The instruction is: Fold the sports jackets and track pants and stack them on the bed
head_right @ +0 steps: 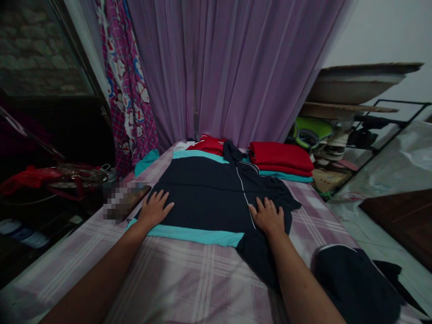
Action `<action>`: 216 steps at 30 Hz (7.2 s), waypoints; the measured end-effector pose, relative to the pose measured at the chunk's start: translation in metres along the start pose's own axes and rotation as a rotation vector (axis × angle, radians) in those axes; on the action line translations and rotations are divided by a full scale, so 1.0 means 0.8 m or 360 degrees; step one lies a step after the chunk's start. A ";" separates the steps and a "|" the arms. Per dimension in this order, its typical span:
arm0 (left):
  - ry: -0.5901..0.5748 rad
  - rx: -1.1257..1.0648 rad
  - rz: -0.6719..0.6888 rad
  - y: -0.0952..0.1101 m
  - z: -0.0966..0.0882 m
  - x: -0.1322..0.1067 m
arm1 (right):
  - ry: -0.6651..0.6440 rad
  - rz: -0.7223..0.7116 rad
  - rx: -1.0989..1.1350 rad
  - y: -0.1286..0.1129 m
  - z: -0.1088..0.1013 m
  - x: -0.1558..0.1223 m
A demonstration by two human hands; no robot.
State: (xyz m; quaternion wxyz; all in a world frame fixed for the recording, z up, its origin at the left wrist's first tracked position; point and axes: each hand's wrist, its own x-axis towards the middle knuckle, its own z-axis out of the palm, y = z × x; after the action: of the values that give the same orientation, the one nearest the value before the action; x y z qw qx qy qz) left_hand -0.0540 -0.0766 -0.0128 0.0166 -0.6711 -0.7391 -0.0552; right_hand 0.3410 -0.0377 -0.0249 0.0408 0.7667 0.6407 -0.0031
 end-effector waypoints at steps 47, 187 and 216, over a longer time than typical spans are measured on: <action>0.0205 0.0089 -0.0034 -0.039 0.023 0.027 | 0.0120 -0.0199 -0.0031 0.042 -0.001 0.028; 0.0328 -0.0083 0.0754 0.124 0.002 0.019 | 0.0063 -0.1129 0.0850 -0.012 -0.014 -0.138; -0.0167 -0.0174 0.0617 0.074 -0.005 -0.061 | 0.0473 -0.0876 0.0633 -0.094 -0.047 -0.100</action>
State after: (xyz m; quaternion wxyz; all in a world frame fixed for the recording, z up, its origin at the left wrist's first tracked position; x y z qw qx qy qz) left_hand 0.0097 -0.1196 -0.0104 -0.0481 -0.8027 -0.5918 -0.0561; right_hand 0.2508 -0.1004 0.0126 -0.2048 0.5506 0.8088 -0.0268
